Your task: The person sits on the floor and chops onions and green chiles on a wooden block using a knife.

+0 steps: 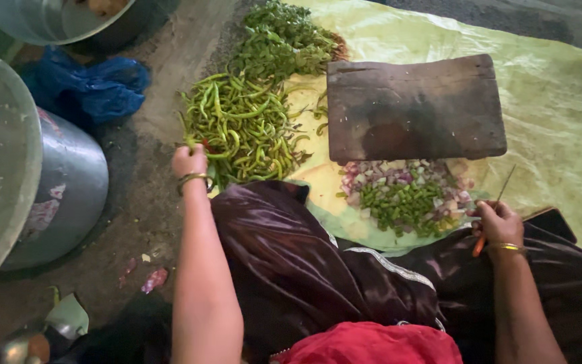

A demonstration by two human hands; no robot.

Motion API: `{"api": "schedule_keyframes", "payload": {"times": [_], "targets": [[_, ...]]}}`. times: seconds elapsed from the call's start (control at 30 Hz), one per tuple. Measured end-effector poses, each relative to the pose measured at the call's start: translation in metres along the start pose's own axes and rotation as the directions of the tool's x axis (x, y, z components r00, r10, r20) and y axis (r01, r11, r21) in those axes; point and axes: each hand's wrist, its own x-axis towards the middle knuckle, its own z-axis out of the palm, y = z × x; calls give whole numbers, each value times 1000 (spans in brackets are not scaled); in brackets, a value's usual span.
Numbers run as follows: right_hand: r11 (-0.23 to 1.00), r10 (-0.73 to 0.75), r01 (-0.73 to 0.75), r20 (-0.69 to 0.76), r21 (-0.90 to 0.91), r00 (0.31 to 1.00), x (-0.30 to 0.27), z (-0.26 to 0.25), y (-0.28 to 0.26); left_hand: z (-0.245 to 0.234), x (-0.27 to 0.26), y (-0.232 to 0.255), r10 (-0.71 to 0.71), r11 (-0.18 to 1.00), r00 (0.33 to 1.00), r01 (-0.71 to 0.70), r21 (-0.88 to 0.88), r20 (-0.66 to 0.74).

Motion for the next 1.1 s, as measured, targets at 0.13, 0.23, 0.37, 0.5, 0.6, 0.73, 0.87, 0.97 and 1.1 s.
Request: {"api": "schedule_keyframes", "payload": {"times": [0.13,0.23,0.37,0.5,0.6,0.73,0.87,0.97,1.1], "targets": [[1000,-24,24,9,-15,1000,1,3,1,-3,0,-34,25,978,981,-64,-199,-195],[998,46,-46,-9,-50,999,5,1,3,-2,-13,-51,308,948,950,-302,98,-51],[1000,-10,10,-1,-21,1000,10,-2,12,8,-24,-63,247,843,925,-352,407,289],[999,10,-10,-10,-36,1000,10,-3,13,8,-30,-78,284,889,950,-311,335,127],[999,16,-17,-10,-41,1000,9,-1,9,-3,-29,-60,215,962,975,-222,157,61],[999,-5,4,-25,-54,1000,2,1,3,-56,-47,28,-87,986,996,87,-145,7],[997,-11,9,-27,-75,1000,-2,4,-4,-92,-77,135,6,744,992,77,-664,122],[1000,12,-12,-71,-4,997,-9,8,-13,-72,-112,181,312,399,896,179,-899,317],[998,-60,61,-83,12,995,-35,30,-37,-1,-177,206,420,206,624,642,-738,660]]}}
